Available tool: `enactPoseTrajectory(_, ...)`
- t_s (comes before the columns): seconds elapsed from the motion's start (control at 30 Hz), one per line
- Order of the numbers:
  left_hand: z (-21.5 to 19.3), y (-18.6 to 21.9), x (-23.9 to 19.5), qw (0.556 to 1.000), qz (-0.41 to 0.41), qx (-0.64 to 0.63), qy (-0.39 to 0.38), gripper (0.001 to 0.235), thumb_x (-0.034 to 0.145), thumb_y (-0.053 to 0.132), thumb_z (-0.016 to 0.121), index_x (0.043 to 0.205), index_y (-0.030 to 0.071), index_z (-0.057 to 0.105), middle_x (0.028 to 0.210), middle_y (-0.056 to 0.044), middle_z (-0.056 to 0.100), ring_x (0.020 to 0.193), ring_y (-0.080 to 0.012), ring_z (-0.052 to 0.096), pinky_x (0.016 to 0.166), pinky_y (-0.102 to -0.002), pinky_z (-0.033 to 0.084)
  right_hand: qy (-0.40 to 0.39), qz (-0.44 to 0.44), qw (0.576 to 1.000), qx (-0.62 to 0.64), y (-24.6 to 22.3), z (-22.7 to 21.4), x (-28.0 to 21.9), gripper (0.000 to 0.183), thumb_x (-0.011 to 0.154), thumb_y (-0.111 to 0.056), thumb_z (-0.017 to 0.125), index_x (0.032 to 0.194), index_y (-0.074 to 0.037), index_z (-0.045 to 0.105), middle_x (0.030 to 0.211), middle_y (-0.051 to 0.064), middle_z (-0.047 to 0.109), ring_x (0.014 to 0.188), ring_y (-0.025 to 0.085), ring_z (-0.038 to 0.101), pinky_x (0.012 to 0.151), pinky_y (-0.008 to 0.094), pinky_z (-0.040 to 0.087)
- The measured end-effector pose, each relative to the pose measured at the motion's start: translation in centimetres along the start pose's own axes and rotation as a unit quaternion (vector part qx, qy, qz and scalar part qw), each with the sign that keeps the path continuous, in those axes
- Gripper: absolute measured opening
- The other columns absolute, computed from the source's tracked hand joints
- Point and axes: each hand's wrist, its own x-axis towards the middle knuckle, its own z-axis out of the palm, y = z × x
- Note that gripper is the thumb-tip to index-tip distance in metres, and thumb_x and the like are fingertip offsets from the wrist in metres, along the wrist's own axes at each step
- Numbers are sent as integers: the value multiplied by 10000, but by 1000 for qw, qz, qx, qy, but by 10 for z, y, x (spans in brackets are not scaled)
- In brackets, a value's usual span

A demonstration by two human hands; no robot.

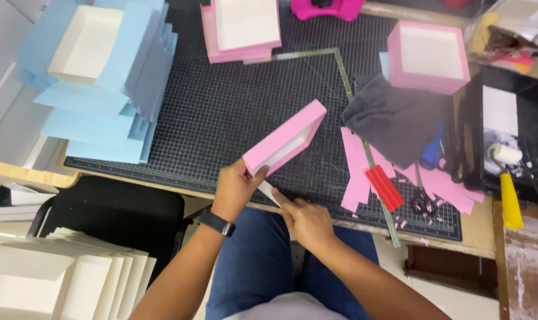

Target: The person trims the edges of a pink paper box using a white plastic tool, then uses a red plastic tool to smooth the edges. The person repeats the trimming and smoothing process on the same box.

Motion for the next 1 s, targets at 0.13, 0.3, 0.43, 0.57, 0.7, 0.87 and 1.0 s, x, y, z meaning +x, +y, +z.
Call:
enactPoseTrajectory(0.13,0,-8,1,1000,16,1,-14,299,838,249,830,832,-23,706,669,-219,709,699,-374,743,519,-382,525,-25,30,998,-43,49,-5,10,252,965,-476,552,1073,-379,757,854,39,759,795,335,765,697,484,592)
enactPoseTrajectory(0.3,2,-6,0,999,27,22,25,302,855,261,823,795,-7,698,605,-201,685,629,-372,723,514,-382,522,-1,105,989,-107,18,-6,5,289,1013,-417,495,1106,-279,731,751,72,726,748,318,773,667,459,609)
enactPoseTrajectory(0.43,5,-10,-2,999,10,33,18,321,846,298,826,777,14,694,591,-177,685,617,-351,722,514,-371,524,-57,47,996,-43,4,-23,-2,419,1037,-462,423,1434,-453,555,819,98,744,758,338,778,643,492,607)
enactPoseTrajectory(0.57,3,-8,-9,998,27,51,23,368,854,336,815,793,-2,684,589,-221,661,636,-415,705,514,-447,509,-49,190,979,-60,13,-48,14,324,1002,-399,486,1048,-258,774,759,128,756,823,347,783,699,483,608)
enactPoseTrajectory(0.7,14,-31,-2,993,84,66,44,294,897,391,758,781,151,633,516,-1,537,466,-168,520,506,-385,410,104,-16,990,-97,2,46,-14,492,981,-462,577,1459,-346,565,625,105,628,404,327,627,345,492,460)
enactPoseTrajectory(0.87,6,-10,-17,998,31,54,25,373,861,356,806,768,19,675,548,-209,646,607,-418,698,502,-455,499,-42,200,978,-30,37,-12,9,407,1039,-375,438,1356,-237,654,781,182,765,826,376,781,713,512,602)
enactPoseTrajectory(1.0,-14,41,-23,997,30,41,54,342,859,327,804,791,15,682,566,-229,657,641,-441,706,523,-463,522,-42,80,996,4,-19,13,-19,436,1037,-449,463,1444,-349,583,863,132,777,818,342,775,704,478,610)
